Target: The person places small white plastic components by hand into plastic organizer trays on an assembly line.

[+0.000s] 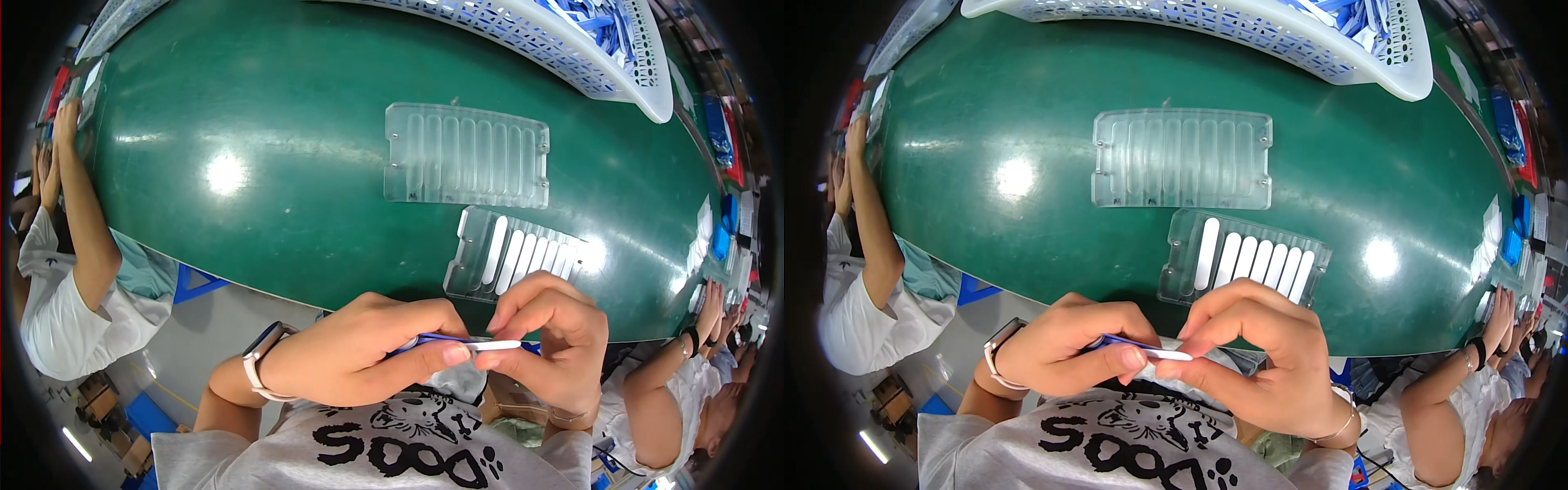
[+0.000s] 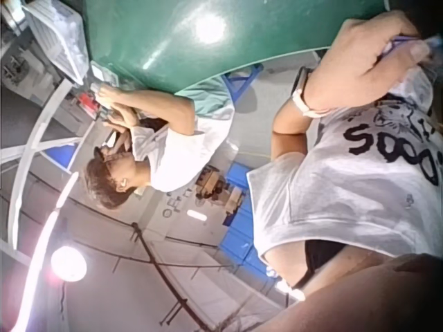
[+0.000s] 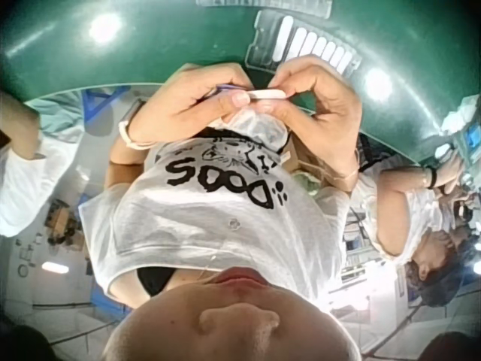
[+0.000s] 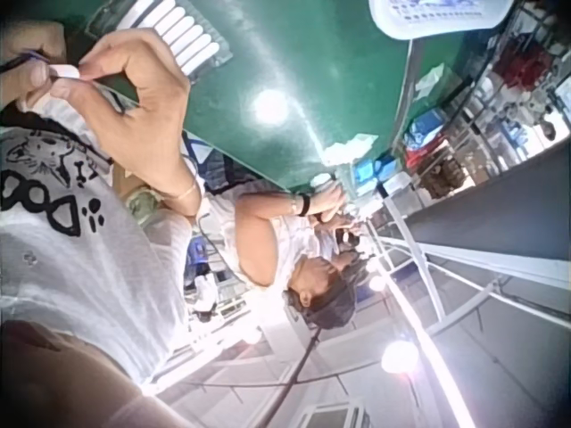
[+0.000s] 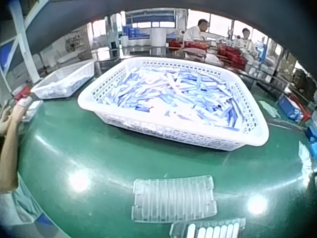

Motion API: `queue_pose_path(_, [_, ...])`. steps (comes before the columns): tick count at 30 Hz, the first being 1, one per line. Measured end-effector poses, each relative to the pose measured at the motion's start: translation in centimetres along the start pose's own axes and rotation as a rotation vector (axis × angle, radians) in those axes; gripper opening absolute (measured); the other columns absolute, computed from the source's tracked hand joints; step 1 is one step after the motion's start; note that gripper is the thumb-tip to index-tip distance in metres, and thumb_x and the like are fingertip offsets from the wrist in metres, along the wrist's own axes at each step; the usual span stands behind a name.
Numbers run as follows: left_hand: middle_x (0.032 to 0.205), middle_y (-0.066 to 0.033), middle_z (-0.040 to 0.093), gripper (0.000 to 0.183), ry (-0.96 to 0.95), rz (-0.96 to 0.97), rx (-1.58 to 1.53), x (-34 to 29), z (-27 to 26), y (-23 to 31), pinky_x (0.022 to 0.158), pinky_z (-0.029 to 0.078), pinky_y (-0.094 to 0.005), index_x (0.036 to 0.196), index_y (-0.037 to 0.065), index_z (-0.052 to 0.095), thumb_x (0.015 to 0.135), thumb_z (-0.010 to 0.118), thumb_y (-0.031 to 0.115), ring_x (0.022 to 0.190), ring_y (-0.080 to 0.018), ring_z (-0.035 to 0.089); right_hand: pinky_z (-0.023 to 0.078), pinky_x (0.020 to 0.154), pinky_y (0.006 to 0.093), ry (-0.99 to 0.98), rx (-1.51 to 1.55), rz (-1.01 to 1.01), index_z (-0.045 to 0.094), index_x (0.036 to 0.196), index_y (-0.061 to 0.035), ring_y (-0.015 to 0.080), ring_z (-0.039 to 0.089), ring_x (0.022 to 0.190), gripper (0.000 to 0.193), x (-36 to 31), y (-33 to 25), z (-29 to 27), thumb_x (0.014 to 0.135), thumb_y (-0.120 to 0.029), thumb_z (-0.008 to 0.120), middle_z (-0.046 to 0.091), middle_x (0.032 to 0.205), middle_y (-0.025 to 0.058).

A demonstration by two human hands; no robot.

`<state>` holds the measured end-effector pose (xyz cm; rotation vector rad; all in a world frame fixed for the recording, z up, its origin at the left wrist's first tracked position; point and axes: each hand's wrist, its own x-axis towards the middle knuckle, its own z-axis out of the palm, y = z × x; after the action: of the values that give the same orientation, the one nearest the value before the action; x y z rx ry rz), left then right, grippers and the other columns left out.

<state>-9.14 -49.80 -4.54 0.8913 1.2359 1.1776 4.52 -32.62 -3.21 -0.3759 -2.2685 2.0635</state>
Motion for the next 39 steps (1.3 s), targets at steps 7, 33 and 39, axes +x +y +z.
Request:
queue_pose_path(7, [0.059,-0.0036,0.050,0.036,0.197,-0.075,-0.298,-0.3,0.0,0.4,0.047,0.036,-0.0240,0.085,-0.004,0.058,0.099,0.043,0.024,0.049,-0.0089,0.045,0.052,0.064,0.0279,0.177,0.478,0.127,0.053,0.080,-0.0002,0.0181,0.066,0.073,0.015,-0.4,-0.2,-1.0,0.079,0.010,0.063,0.066,0.087,0.0239])
queue_pose_path(33, [0.055,0.0022,0.037,0.035,0.299,-0.062,-0.618,-0.1,-1.6,-1.3,0.044,0.024,-0.0213,0.089,0.001,0.052,0.101,0.037,0.029,0.047,-0.0046,0.029,0.025,0.073,0.0392,0.198,-1.509,-0.426,0.068,0.084,-0.0052,0.0204,0.048,0.082,0.037,-0.1,0.6,2.7,0.066,-0.037,0.071,0.067,0.103,0.0014])
queue_pose_path(39, [0.056,0.0019,0.039,0.032,0.296,-0.060,-0.569,0.0,-1.2,-1.4,0.046,0.026,-0.0212,0.089,0.000,0.053,0.101,0.036,0.025,0.048,-0.0045,0.031,0.020,0.069,0.0400,0.255,-1.399,-0.359,0.068,0.087,-0.0106,0.0186,0.053,0.091,0.026,-0.8,0.7,1.7,0.076,-0.034,0.065,0.067,0.102,0.0031])
